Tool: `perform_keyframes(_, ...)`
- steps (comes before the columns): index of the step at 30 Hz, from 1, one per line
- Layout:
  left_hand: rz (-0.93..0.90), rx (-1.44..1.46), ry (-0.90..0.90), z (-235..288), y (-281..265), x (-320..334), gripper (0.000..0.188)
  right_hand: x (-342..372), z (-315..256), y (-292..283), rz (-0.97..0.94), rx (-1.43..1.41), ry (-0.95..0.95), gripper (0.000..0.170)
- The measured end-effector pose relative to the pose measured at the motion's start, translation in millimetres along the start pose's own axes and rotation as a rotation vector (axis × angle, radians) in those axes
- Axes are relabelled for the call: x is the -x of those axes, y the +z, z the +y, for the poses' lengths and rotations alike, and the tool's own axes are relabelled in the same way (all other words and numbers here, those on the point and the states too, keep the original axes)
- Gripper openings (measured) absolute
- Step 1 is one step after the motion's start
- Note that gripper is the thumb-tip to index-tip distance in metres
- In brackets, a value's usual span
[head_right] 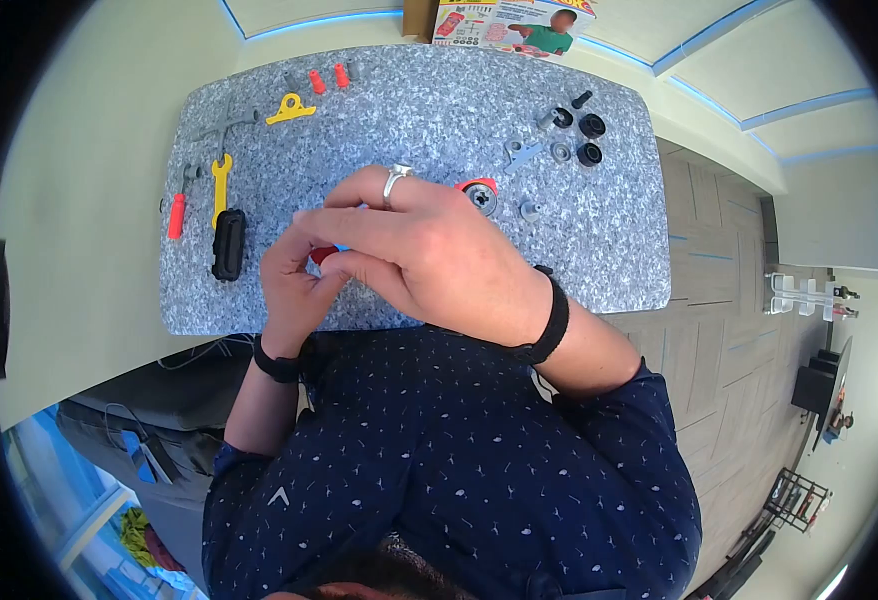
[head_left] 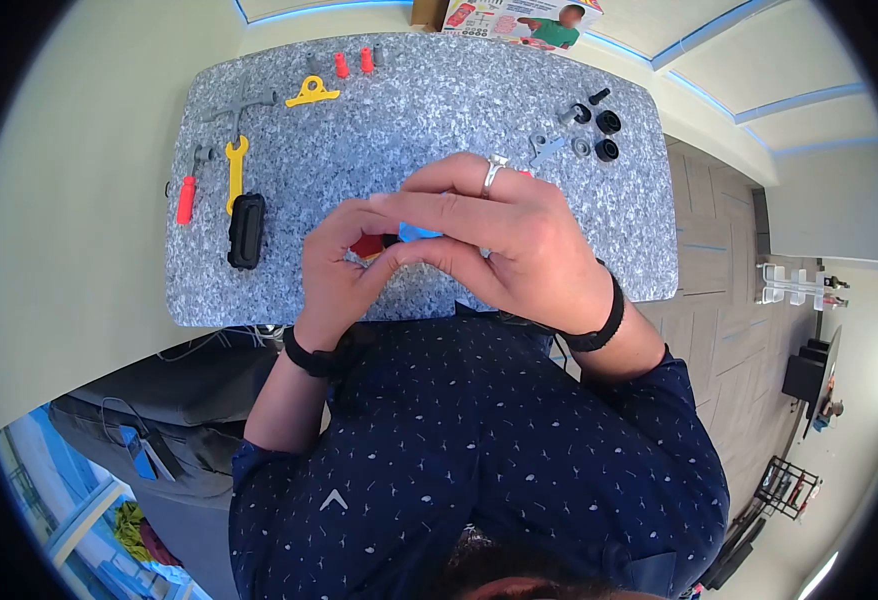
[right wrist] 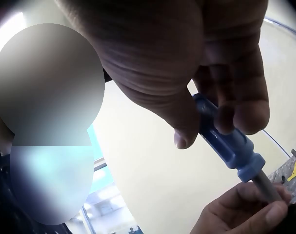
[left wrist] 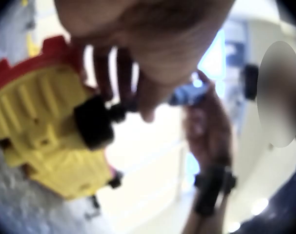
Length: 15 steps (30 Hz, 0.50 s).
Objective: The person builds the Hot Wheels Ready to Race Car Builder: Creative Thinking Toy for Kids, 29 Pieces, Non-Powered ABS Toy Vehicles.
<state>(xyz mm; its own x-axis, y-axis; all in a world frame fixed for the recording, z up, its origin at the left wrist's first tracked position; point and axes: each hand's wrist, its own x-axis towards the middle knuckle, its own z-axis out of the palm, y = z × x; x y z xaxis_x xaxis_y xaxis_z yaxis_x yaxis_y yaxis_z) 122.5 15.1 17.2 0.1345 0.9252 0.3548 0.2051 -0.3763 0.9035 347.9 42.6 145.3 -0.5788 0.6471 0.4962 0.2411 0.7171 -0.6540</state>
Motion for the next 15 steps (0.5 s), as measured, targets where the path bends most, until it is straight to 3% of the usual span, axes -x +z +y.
perform_keyframes(8, -0.006, 0.010, 0.046, 3.1, -1.5, -0.3, 0.031, 2.6, 18.9, 8.4, -0.006, -0.105, -0.088, 0.038)
perform_keyframes(11, -0.006, 0.052, 0.009, -1.0, 3.1, 3.5, 0.032, 2.6, 6.8, 4.5, 0.002, -0.052, 0.078, 0.034)
perform_keyframes(14, -0.067, 0.000, -0.002, -5.5, -2.0, 3.2, 0.033, 3.7, 6.6, 6.2, 0.017, -0.188, 0.174, 0.031)
perform_keyframes(15, -0.098, -0.034, -0.023, -5.5, -6.9, 4.4, 0.034, 3.9, 15.3, 9.4, 0.035, -0.153, 0.068, 0.031)
